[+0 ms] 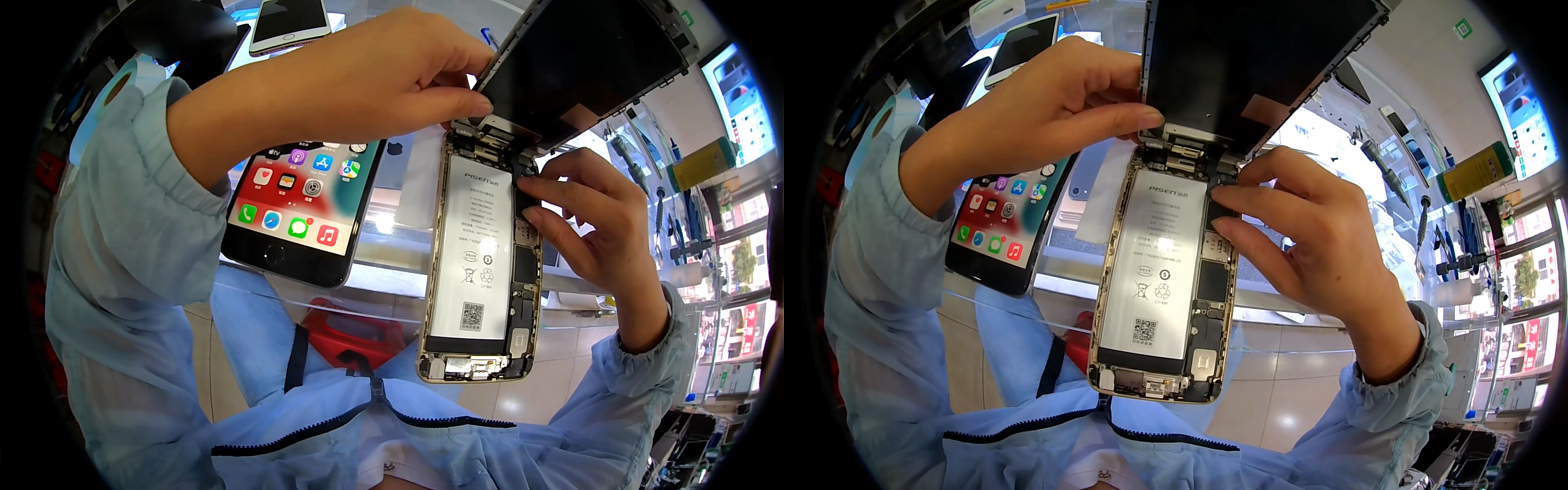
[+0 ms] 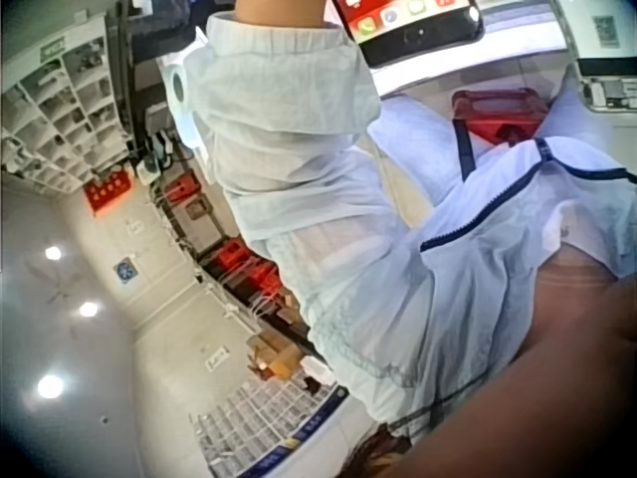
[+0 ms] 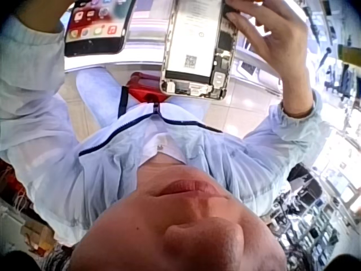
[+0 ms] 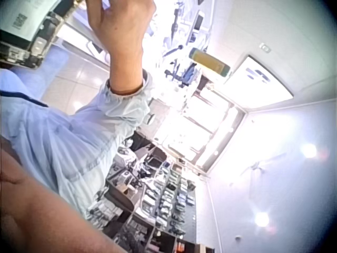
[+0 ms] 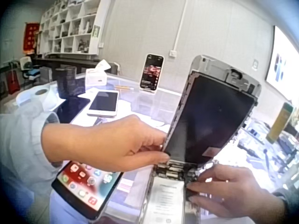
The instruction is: The person uses a screwdriver to remove screws from a black iPhone, then reconnects internal ribbon cables and closes the device. They test the screen by powering it on and navigating the interface, then repeat the process on a second gold iPhone.
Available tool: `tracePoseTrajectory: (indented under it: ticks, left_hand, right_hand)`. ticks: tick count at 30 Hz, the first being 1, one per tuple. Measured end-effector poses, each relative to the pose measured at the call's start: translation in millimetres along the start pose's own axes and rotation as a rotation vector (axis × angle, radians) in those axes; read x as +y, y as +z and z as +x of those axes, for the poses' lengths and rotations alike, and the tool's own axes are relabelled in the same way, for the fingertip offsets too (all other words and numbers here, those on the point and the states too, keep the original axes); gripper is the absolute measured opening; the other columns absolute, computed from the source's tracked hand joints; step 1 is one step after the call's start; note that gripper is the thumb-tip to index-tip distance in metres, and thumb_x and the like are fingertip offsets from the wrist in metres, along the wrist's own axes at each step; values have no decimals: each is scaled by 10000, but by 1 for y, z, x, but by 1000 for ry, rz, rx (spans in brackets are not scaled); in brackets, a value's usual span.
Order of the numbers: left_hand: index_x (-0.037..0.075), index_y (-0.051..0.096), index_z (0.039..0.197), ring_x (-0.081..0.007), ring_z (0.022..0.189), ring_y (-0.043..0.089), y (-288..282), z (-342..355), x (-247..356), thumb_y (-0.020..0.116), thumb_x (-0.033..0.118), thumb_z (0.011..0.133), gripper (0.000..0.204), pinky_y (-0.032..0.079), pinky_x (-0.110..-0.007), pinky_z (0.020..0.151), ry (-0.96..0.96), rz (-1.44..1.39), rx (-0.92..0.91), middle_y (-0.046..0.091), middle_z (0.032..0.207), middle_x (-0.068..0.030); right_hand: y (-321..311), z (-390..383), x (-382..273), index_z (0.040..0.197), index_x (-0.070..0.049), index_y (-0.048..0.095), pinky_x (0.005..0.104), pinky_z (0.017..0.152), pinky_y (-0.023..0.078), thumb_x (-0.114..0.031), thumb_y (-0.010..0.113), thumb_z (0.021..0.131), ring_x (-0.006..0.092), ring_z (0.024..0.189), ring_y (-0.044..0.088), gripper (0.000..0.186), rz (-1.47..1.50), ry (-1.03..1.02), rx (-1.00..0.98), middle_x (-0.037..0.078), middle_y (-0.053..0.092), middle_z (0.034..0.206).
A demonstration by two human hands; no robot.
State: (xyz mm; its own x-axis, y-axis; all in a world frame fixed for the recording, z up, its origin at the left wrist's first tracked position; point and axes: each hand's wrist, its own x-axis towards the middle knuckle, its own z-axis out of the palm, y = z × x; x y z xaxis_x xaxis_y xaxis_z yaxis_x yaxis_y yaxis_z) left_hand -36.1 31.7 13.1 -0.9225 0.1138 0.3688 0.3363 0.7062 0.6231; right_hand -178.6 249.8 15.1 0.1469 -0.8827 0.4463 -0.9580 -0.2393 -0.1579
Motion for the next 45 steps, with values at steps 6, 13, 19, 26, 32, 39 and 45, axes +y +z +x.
tracePoseTrajectory:
  ticks: [6,13,19,26,32,39,45]
  left_hand:
    - [-46,598,991,-109,748,595,-1,-1,2,555,89,914,162,499,-245,709,-8,16,-2,649,840,-80]
    - [-41,598,988,-107,741,591,1,-1,-4,553,99,917,163,501,-246,707,-2,-32,22,645,836,-78]
    - [-36,600,994,-110,735,593,-1,1,-3,553,117,919,176,503,-247,705,13,2,-7,645,834,-76]
    - [-41,604,990,-116,744,601,0,0,-1,560,105,913,171,510,-250,715,11,-12,7,647,834,-82]
    - [-56,616,984,-107,764,602,2,0,-2,576,71,900,157,516,-249,731,32,-34,31,649,840,-82]
    - [-61,617,975,-100,759,596,1,-1,0,575,68,900,155,508,-240,715,43,-11,21,647,833,-75]
    - [-62,611,974,-96,736,589,3,-1,-3,569,69,902,156,497,-231,692,49,-76,34,645,810,-76]
  right_hand:
    - [-1,1,-2,868,-23,686,282,526,485,-65,750,693,197,615,612,190,6,32,12,93,608,805]
    - [6,9,-3,817,-23,669,276,522,488,-47,736,710,183,586,604,128,14,97,50,74,614,774]
    - [8,10,-1,804,-32,659,291,528,497,-48,725,722,219,581,606,107,-61,77,67,74,619,768]
    - [11,9,-2,847,-29,619,320,540,505,-35,707,718,251,640,619,156,-222,-82,79,86,610,815]
    - [8,9,-3,833,-28,610,322,534,501,-25,701,719,250,626,614,146,-183,-53,63,88,601,800]
    - [8,6,0,818,-27,617,316,518,482,-31,714,703,245,608,598,150,-128,-67,56,90,594,788]
    - [-3,3,-3,874,-10,675,292,543,484,-35,720,707,205,656,606,175,-114,-73,-36,95,613,802]
